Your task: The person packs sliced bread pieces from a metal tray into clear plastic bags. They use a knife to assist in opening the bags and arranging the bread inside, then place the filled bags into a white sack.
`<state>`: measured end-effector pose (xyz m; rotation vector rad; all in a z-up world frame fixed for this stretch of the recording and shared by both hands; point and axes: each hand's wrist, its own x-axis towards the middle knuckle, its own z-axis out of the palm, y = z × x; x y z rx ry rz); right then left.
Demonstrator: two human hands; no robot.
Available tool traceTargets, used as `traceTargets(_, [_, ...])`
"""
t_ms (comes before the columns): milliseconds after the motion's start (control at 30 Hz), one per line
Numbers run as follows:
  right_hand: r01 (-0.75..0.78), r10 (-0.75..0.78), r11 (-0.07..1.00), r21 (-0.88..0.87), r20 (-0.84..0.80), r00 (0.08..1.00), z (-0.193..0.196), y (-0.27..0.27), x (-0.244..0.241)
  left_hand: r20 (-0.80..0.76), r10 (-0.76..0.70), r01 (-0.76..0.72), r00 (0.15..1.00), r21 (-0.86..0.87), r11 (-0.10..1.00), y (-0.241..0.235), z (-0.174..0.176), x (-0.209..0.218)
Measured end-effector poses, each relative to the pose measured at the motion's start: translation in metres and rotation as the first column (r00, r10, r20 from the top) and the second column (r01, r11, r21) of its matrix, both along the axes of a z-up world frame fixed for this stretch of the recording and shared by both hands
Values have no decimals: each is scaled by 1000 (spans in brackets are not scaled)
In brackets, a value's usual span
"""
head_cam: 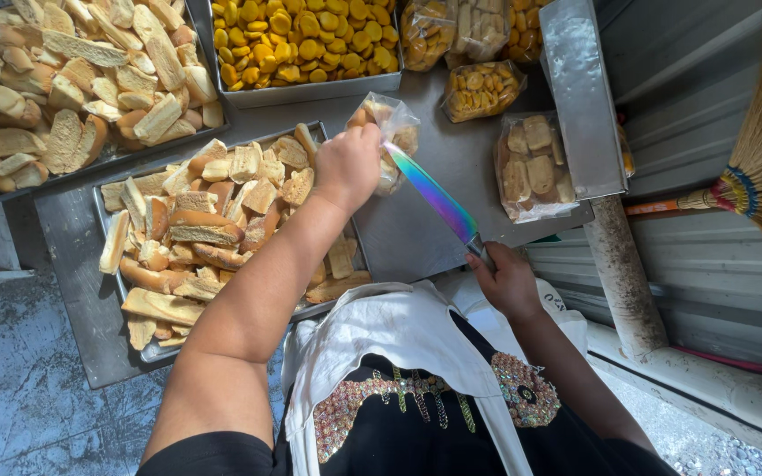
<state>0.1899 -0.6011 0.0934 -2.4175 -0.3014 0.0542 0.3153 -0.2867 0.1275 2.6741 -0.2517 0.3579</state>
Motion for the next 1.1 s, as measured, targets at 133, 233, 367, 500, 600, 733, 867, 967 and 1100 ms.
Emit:
traceTargets(133, [49, -41, 996, -78, 97, 994, 8, 4, -4, 141, -119, 111, 983, 67, 992, -20, -6, -19])
traceTargets(233, [28, -20, 995, -98, 81, 997, 9, 19, 23, 137, -176, 156, 975, 146, 977, -47, -12, -28])
traceTargets(367, [21, 7, 970, -243, 112, 994, 20, 32, 59, 94, -100, 101, 991, 2, 995, -56, -23, -21])
traceTargets(500, [-40, 46, 950, -311, 12, 999, 43, 20, 64, 27, -53, 51, 998, 44, 998, -34, -28, -3])
traceTargets(600, [-57, 51, 940, -337, -27, 998, 53, 0, 52, 17, 59, -59, 998, -3, 998, -13, -28, 2])
traceTargets(733, [-26, 35, 949, -313, 23, 999, 45, -7, 33, 41, 19, -16, 999, -63, 998, -12, -26, -13])
traceTargets(867, [22, 25, 944, -329, 138, 990, 41, 5, 38, 66, 8, -4, 998, -69, 998, -14, -13, -7])
traceTargets(967, [26, 20, 948, -318, 139, 990, 45, 14, 46, 75, 12, -9, 997, -47, 999, -24, -6, -6])
traceTargets(1100, [16, 33, 958, -288, 165, 986, 47, 40, 67, -4, -140, 140, 990, -56, 989, -64, -11, -24])
